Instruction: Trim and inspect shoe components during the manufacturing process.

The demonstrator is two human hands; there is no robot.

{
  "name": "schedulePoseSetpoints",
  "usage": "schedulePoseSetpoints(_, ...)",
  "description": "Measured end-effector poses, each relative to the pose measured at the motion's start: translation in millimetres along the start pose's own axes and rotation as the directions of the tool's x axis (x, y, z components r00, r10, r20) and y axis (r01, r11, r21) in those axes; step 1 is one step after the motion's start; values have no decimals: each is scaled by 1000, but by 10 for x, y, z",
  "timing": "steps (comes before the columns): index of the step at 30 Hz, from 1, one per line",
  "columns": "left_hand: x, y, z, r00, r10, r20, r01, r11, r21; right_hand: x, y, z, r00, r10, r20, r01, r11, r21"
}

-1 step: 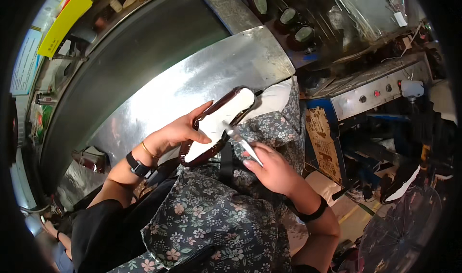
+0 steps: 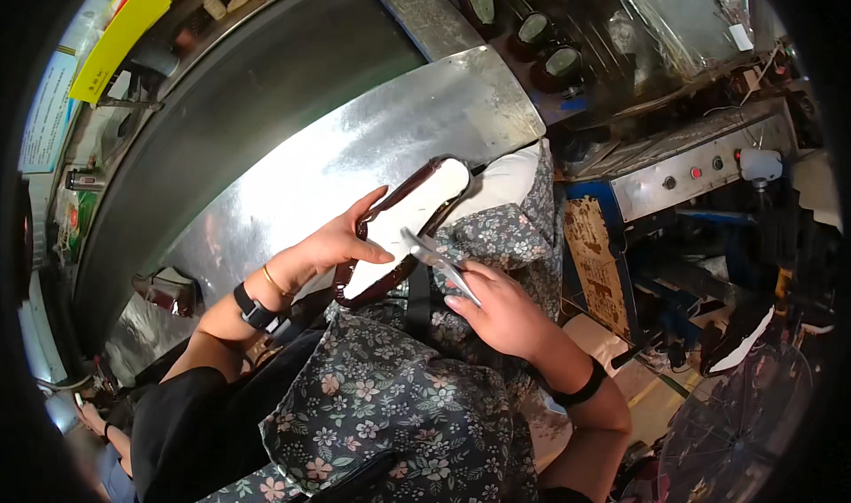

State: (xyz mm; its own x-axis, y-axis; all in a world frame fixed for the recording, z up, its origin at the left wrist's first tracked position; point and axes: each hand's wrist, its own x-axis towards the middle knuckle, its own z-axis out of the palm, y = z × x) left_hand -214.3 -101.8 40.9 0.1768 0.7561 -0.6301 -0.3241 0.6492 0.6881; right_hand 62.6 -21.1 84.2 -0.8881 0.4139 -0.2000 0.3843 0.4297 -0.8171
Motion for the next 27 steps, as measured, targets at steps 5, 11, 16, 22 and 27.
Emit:
schedulePoseSetpoints(5,-22,-286,-1,970,221,-100,-217,975,45,318,-109,-75,992,-88,95,119,911,-394)
schedulePoseSetpoints(11,28,-286,-18,970,221,-97,-179,927,329,622,-158,-135,975,-160,154,211,882,-421)
schedulePoseSetpoints(16,47,-241,-55,969,224,-103,-180,927,328,635,236,120,948,71,311,-141,968,209)
schedulePoseSetpoints(22,0,-268,-58,965,255,-62,-228,932,283,512,26,18,988,-72,136,90,988,-129)
schedulePoseSetpoints(27,-40,-224,11,968,243,-68,-211,926,312,639,-75,-166,980,-95,176,144,947,-287)
